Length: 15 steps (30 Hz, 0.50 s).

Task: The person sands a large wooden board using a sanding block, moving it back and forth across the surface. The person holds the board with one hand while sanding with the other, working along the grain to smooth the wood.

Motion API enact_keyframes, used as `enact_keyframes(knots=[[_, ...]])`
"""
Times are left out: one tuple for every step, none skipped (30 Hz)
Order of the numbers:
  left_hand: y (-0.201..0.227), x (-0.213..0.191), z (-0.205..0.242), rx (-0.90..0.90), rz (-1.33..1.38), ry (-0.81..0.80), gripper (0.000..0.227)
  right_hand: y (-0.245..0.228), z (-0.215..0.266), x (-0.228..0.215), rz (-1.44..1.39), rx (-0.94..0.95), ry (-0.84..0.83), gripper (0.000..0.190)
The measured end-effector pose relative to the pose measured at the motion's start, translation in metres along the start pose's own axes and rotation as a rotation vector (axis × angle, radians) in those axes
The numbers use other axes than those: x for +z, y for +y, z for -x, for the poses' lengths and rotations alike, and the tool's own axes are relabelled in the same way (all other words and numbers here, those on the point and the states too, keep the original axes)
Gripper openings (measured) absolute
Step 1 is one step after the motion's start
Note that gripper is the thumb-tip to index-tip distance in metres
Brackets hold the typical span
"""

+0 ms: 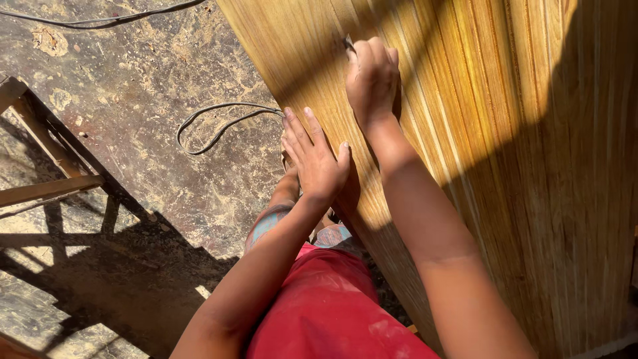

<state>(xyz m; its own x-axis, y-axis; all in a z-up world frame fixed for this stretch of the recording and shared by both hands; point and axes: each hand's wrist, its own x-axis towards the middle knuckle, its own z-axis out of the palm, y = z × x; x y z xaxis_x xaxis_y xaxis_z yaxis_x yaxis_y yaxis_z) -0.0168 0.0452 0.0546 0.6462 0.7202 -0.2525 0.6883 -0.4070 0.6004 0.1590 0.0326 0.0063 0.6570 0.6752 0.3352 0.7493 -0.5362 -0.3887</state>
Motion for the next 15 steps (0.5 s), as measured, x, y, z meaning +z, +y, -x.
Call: enact_keyframes(knots=[[0.000, -0.010, -0.013, 0.013, -0.019, -0.025, 0.099, 0.001, 0.018, -0.020, -0.002, -0.028, -0.057, 0.009], [-0.002, -0.020, -0.023, 0.021, -0.038, -0.058, 0.098, -0.001, 0.042, -0.044, 0.011, 0.044, -0.066, 0.010], [-0.004, -0.026, -0.041, 0.087, -0.058, -0.012, 0.096, -0.004, 0.067, -0.069, 0.005, 0.069, -0.050, 0.008], [-0.006, -0.029, -0.065, 0.153, -0.078, 0.046, 0.094, -0.005, 0.084, -0.087, -0.010, 0.096, -0.064, 0.007], [-0.006, -0.030, -0.086, 0.154, -0.151, 0.012, 0.091, -0.007, 0.095, -0.098, 0.006, 0.098, -0.078, 0.006], [-0.006, -0.028, -0.108, 0.154, -0.228, -0.018, 0.089, -0.008, 0.097, -0.099, 0.018, 0.096, -0.091, 0.007], [-0.002, -0.023, -0.125, 0.156, -0.236, 0.012, 0.088, -0.007, 0.092, -0.094, 0.020, 0.070, -0.059, 0.003], [-0.001, -0.020, -0.135, 0.166, -0.255, 0.019, 0.086, -0.008, 0.084, -0.085, 0.022, 0.070, -0.032, 0.006], [0.000, -0.015, -0.141, 0.176, -0.274, 0.026, 0.085, -0.006, 0.070, -0.070, 0.025, 0.069, -0.005, 0.010], [0.000, -0.011, -0.141, 0.171, -0.293, 0.025, 0.085, -0.004, 0.058, -0.053, 0.062, 0.016, 0.008, 0.008], [0.001, -0.009, -0.141, 0.167, -0.312, 0.024, 0.084, -0.003, 0.044, -0.033, 0.046, 0.003, -0.020, 0.007], [0.002, -0.008, -0.143, 0.167, -0.329, 0.037, 0.084, -0.002, 0.029, -0.016, 0.077, 0.018, -0.017, 0.006], [0.003, -0.008, -0.146, 0.164, -0.344, 0.036, 0.083, 0.000, 0.016, -0.005, 0.108, 0.033, -0.015, 0.008], [0.004, -0.008, -0.144, 0.152, -0.358, 0.022, 0.083, 0.002, 0.014, -0.004, 0.092, 0.003, -0.019, 0.009], [0.004, -0.008, -0.142, 0.140, -0.372, 0.008, 0.083, 0.000, 0.021, -0.010, 0.076, -0.028, -0.022, 0.009]])
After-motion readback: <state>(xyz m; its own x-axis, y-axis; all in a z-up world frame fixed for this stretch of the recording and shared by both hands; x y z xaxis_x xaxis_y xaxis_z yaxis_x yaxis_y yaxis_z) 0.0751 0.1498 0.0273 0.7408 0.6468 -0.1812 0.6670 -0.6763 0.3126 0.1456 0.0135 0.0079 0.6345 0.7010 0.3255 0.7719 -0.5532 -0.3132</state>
